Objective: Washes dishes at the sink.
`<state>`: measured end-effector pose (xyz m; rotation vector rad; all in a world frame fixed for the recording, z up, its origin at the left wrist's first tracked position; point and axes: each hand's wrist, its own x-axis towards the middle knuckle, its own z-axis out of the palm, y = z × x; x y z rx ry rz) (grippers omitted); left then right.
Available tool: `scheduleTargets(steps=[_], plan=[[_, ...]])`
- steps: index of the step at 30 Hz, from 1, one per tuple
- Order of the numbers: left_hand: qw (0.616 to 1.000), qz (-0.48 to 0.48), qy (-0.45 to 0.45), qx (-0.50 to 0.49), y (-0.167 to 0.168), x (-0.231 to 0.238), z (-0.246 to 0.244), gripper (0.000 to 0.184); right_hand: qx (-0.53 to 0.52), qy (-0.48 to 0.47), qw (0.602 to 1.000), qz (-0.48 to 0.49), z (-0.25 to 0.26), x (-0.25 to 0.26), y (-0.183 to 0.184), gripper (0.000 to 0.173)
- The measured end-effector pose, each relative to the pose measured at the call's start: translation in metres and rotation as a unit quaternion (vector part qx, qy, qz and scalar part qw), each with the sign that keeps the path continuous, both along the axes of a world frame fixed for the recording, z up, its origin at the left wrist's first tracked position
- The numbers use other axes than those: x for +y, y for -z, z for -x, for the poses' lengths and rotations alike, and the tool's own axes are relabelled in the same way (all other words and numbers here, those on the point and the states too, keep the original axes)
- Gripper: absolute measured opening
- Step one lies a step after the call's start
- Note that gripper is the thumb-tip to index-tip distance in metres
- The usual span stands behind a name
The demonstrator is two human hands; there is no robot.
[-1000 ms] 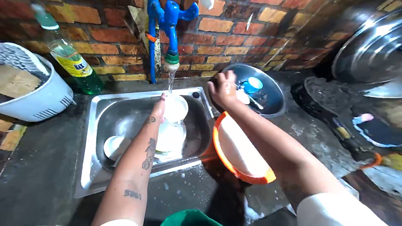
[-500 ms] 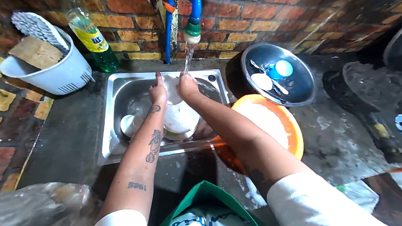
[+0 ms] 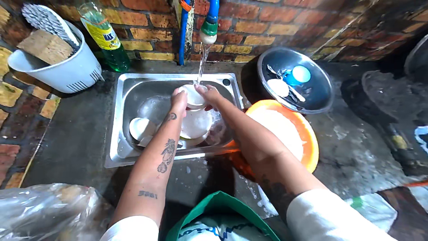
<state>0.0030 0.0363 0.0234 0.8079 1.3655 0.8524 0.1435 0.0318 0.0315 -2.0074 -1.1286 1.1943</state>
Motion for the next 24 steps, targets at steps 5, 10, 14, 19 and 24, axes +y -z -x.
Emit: scheduleTargets(steps=[5, 10, 14, 19, 24], plan=[[0.956, -0.115, 0.033, 0.269, -0.01, 0.011, 0.045, 0.072, 0.089, -0.033, 0.991, 0.09, 0.025, 0.007, 0.003, 0.05], [0.857, -0.074, 0.26, 0.44, 0.0, 0.002, 0.117, 0.055, -0.2, -0.234, 0.949, -0.07, 0.027, 0.024, -0.021, 0.049], [0.771, 0.002, 0.453, 0.448, 0.015, -0.019, 0.137, 0.085, -0.339, -0.224, 0.907, -0.11, 0.031, 0.022, -0.046, 0.064], [0.591, 0.028, 0.557, 0.582, -0.002, -0.04, 0.11, 0.119, -0.436, -0.274, 0.815, -0.264, 0.025, 0.013, -0.055, 0.061], [0.478, -0.027, 0.588, 0.652, -0.003, -0.054, 0.106, 0.095, -0.413, -0.239, 0.834, -0.278, 0.009, 0.008, -0.057, 0.058]])
